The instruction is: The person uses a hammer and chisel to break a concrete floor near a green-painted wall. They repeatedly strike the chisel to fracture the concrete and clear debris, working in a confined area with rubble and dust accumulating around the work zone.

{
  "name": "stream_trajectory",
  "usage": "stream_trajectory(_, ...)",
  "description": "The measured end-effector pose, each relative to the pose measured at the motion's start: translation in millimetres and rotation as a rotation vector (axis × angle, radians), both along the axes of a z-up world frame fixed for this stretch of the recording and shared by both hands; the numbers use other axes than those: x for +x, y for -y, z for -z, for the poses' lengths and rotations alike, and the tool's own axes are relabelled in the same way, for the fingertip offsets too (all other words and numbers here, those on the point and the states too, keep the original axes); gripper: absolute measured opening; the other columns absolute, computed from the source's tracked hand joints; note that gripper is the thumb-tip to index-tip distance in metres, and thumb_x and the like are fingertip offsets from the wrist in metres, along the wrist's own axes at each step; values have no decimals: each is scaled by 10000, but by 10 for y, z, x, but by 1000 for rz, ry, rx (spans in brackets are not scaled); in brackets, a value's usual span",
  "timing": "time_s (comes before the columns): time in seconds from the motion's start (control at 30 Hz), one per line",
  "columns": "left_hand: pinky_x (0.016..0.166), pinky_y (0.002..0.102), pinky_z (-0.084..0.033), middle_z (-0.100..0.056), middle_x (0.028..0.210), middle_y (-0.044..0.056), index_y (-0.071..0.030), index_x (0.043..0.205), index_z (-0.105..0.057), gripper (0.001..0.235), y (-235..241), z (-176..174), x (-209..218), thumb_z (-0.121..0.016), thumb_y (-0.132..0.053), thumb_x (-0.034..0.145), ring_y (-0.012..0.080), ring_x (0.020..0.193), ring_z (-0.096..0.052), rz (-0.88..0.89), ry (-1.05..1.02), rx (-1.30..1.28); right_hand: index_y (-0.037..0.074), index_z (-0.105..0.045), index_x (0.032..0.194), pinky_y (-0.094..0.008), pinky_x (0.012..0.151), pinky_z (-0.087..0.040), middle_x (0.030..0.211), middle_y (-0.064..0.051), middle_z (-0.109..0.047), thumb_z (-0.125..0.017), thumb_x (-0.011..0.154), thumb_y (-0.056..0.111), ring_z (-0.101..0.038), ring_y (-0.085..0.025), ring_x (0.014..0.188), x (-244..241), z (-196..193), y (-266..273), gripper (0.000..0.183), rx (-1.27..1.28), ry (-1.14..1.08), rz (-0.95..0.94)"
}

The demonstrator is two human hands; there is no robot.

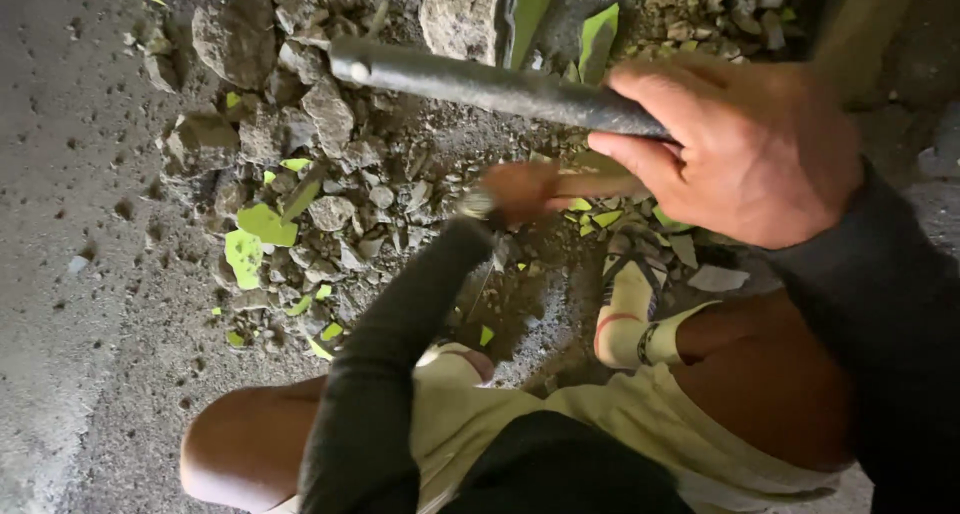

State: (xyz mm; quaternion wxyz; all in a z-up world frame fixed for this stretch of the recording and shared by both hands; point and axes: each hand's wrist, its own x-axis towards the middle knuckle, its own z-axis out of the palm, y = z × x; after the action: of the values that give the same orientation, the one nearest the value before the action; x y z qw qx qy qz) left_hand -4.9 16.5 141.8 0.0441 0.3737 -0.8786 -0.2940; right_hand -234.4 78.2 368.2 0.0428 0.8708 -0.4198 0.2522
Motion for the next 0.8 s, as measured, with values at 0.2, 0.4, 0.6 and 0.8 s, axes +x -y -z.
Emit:
stream_trajectory(0.2,756,494,-569,-740,1041,151,-69,1204,-707,658,196,2464,1003,-554,-664,968,337,873,-716,-611,693,176,-110,-742,1226,-368,572,-496,1106,-179,-792,-919,1001,30,-680,-268,722,-152,-132,-194,318,21,35,37)
stream_trajectory(0.4,387,396,-321,-621,612,42,-288,1644,-226,588,32,1711,87,-315,-430,1081,181,416,-432,-414,140,-178,-147,-794,1240,-360,504,-379,933,-163,-742,-978,1070,-14,-540,-237,575,-149,-214,-211,283,11,40,63)
stream_trajectory(0.6,753,372,-613,-757,1211,127,-181,1426,-559,930,-126,684,-221,-206,-844,877,265,908,-774,-105,-261,-114,-90,-765,1215,-334,468,-406,994,-138,-749,-946,1015,47,-559,-200,570,-9,-153,-167,303,-23,19,7)
stream_trajectory(0.8,1102,559,-435,-475,1526,211,-248,1569,-388,1030,107,511,545,6,-791,787,410,1336,-530,-601,367,596,-95,-752,1161,-306,428,-348,872,-98,-731,-937,1078,34,-515,-176,507,-216,-76,-196,240,-21,-21,27)
